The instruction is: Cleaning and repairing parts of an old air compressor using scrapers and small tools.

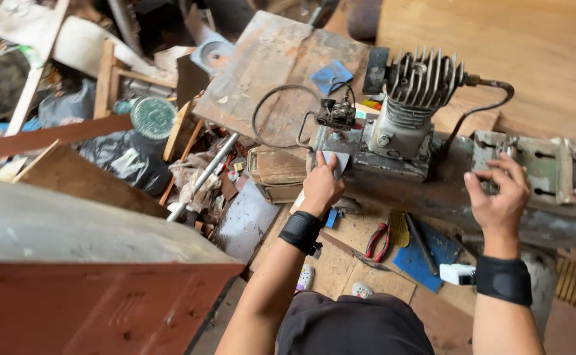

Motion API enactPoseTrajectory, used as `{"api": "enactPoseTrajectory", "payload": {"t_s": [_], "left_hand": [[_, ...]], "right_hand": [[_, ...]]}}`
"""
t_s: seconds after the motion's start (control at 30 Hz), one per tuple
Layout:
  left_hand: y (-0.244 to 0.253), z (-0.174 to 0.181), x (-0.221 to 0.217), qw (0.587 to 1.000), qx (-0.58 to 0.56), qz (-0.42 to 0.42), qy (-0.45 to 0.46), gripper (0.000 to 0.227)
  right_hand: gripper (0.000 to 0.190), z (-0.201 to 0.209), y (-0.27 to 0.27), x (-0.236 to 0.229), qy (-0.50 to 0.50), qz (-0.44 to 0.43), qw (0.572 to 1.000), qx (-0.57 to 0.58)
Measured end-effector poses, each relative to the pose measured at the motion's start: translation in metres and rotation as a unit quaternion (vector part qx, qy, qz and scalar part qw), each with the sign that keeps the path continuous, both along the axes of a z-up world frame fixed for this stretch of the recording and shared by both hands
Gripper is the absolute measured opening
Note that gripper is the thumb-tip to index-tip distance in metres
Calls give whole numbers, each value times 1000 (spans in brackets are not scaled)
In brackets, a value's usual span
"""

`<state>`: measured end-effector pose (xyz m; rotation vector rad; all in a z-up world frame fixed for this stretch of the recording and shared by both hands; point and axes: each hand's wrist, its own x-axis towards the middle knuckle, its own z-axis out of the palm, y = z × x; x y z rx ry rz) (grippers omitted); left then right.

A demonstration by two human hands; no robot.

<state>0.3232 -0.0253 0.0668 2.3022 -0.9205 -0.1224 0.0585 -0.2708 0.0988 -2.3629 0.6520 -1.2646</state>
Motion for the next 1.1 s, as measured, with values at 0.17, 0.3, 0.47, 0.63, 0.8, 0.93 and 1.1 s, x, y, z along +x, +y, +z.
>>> {"api": "enactPoseTrajectory", "payload": {"t_s": [0.17, 0.3, 0.47, 0.63, 0.8, 0.93, 1.1], "left_hand": [[-5, -22, 29, 997, 16, -38, -71, 75], [6, -11, 39, 994, 39, -93, -48, 73], [10, -36, 36, 990, -45, -114, -67, 59], [-7, -67, 52, 992, -26, -126, -18, 46], [25, -5, 53, 984, -2, -171, 53, 70], [15, -12, 70, 979, -38, -187, 76, 83], [18, -13, 64, 975, -110, -168, 96, 80]], "right_hand": [[22, -10, 39, 35, -55, -134, 989, 38], [34, -59, 64, 57, -33, -237, 970, -34], [54, -57, 153, 117, -26, -193, 972, 132], [73, -60, 211, 159, 80, -137, 975, 154], [53, -66, 245, 172, 126, 16, 949, 288], [65, -49, 240, 181, 109, 63, 949, 290], [104, -41, 242, 185, 135, 86, 957, 241]]}}
